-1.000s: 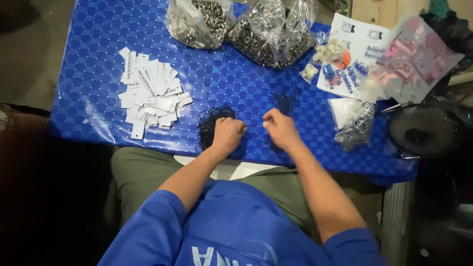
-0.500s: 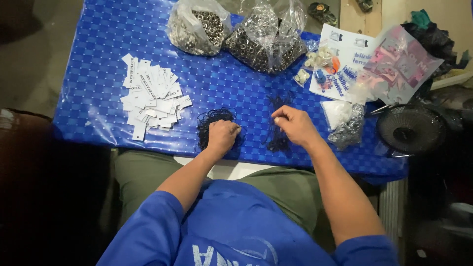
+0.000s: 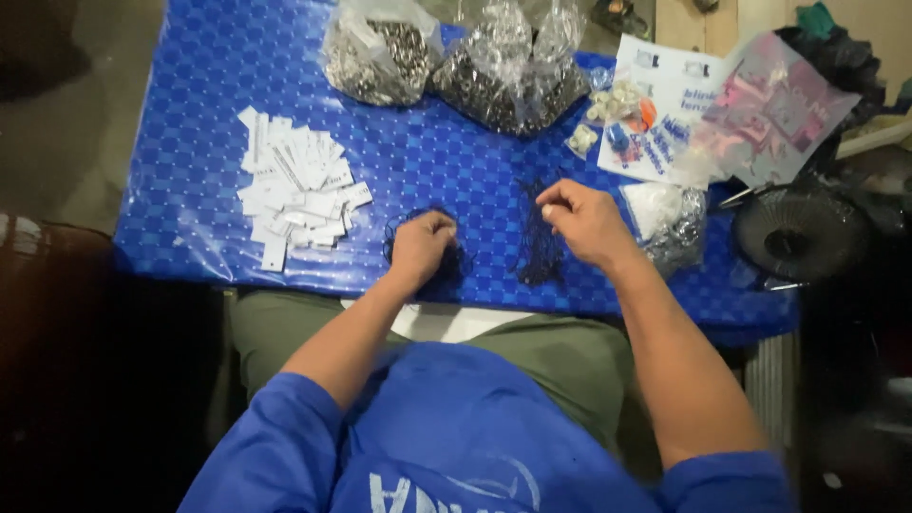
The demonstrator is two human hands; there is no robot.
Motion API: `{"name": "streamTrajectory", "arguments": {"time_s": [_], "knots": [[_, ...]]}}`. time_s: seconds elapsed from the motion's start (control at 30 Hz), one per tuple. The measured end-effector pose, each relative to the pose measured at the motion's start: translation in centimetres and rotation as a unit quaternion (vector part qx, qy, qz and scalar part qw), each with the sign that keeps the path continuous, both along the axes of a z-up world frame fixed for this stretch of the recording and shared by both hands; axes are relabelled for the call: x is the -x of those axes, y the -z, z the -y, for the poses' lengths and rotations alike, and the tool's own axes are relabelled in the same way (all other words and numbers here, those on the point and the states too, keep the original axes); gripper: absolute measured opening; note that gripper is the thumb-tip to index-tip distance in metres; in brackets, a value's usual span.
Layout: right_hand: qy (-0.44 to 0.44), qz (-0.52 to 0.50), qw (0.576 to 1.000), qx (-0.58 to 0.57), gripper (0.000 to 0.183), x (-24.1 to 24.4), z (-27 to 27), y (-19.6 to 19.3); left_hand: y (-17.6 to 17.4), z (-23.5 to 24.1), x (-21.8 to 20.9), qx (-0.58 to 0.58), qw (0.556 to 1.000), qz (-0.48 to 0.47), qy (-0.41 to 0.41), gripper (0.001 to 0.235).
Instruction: The person is sorting black cable ties from a tangled pile into a neat group on a blue table.
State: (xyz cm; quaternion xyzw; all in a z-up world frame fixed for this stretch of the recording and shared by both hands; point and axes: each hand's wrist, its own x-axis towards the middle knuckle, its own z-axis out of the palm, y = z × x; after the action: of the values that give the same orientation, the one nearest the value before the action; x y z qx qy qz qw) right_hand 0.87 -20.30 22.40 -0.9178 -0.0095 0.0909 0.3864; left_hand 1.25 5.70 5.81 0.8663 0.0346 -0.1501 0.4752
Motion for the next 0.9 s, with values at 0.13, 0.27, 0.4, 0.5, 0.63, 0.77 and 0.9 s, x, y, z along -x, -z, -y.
{"name": "streamTrajectory", "arguments": {"time_s": [0.13,0.27,0.4,0.5,0.63,0.77,0.9], "knots": [[0.008,0.004,1.0,-0.001,0.018,0.3,0.4,-1.6,0.0,0.7,1.0,-0.065,0.996,0.009,0.055,0.02],[0.024,-0.006,1.0,0.005,0.018,-0.1,1.0,-2.6,-0.9,0.8,1.9,-0.004,0.998,0.003,0.058,0.019],[0.064,-0.014,0.998,0.02,0.017,-0.6,1.1,-2.2,-1.2,0.4,1.8,0.208,0.975,-0.074,0.014,0.026],[0.083,-0.013,0.996,0.022,0.017,-0.9,1.6,-0.9,-1.8,-0.2,2.0,0.342,0.932,-0.119,-0.01,0.032],[0.12,-0.002,0.993,-0.013,0.019,-1.5,2.4,0.7,-1.4,-0.9,1.9,0.437,0.888,-0.14,-0.028,0.034],[0.118,-0.008,0.993,-0.016,0.019,-1.4,2.1,-0.5,-0.9,-0.6,1.6,0.361,0.926,-0.106,-0.013,0.034],[0.116,-0.003,0.993,0.009,0.017,-2.0,3.0,-0.5,1.4,0.2,1.3,0.077,0.994,-0.055,0.051,0.028]]}}
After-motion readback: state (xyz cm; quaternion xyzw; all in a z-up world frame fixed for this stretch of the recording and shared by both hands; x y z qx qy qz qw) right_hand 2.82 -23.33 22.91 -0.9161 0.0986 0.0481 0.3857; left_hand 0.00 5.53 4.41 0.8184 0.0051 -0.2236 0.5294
